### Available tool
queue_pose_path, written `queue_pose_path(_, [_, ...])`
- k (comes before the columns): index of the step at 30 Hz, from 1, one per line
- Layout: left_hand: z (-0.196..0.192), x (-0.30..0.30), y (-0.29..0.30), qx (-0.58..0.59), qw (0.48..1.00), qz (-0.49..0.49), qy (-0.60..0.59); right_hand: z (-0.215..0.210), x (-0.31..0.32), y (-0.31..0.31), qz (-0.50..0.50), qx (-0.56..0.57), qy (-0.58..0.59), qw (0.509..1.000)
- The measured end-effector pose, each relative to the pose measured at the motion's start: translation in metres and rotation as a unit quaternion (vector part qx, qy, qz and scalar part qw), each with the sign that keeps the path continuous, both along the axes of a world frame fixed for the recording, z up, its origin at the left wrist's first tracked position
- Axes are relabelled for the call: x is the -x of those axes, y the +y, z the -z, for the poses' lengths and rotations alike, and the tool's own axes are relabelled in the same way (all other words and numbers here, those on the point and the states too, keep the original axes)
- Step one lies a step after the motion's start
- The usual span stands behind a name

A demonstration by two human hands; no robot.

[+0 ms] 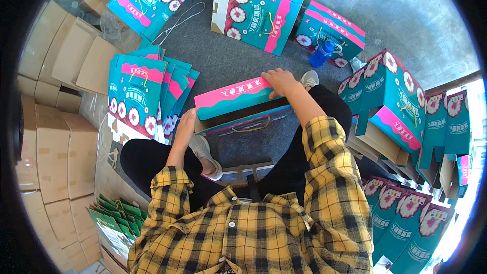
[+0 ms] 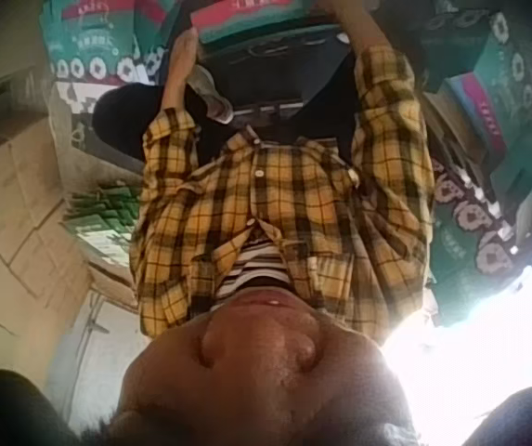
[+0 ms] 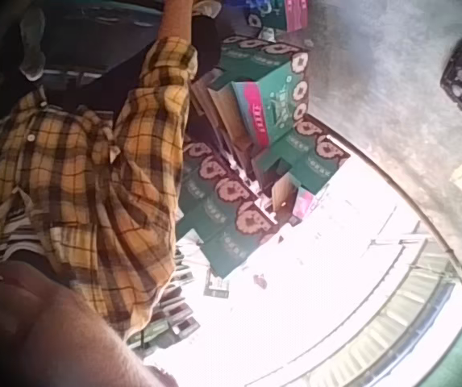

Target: Folding and assembling cardboard boxes for fruit packaging.

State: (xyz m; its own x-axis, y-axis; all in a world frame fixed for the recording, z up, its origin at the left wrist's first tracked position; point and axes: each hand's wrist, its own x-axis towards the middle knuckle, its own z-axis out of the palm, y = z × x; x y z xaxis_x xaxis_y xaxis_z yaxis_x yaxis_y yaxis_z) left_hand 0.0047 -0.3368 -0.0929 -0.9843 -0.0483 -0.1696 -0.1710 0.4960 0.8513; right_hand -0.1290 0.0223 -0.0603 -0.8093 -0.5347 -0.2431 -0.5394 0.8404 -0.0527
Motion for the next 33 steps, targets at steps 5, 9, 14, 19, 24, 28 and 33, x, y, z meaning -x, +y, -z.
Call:
queue_pose_path(5, [0.011, 0.009, 0.006, -0.123, 0.991, 0.0, -0.058, 0.006, -0.005, -0.02, 0.013, -0.039, -0.017, 0.999])
queue_pose_path(9, [0.034, 0.013, 0.006, -0.184, 0.979, -0.001, -0.088, 0.014, -0.008, -0.019, 0.015, -0.038, 0.027, 0.999])
queue_pose_path(14, [0.044, 0.021, 0.005, 0.015, 0.994, 0.084, -0.06, 0.013, -0.011, -0.017, 0.016, -0.032, 0.036, 0.999])
queue_pose_path(19, [0.044, 0.017, 0.006, 0.048, 0.994, 0.091, -0.032, 0.012, -0.012, -0.017, 0.021, -0.019, 0.032, 0.999])
queue_pose_path(24, [0.041, 0.018, 0.01, 0.063, 0.992, 0.098, -0.039, 0.016, -0.015, -0.012, 0.016, -0.003, 0.047, 0.999])
queue_pose_path(28, [0.05, 0.016, 0.005, 0.059, 0.993, 0.102, -0.027, 0.008, -0.017, -0.012, 0.014, 0.006, 0.04, 0.999])
queue_pose_path(33, [0.044, 0.015, 0.008, 0.052, 0.993, 0.101, -0.021, -0.023, -0.001, 0.012, 0.087, 0.127, 0.091, 0.984])
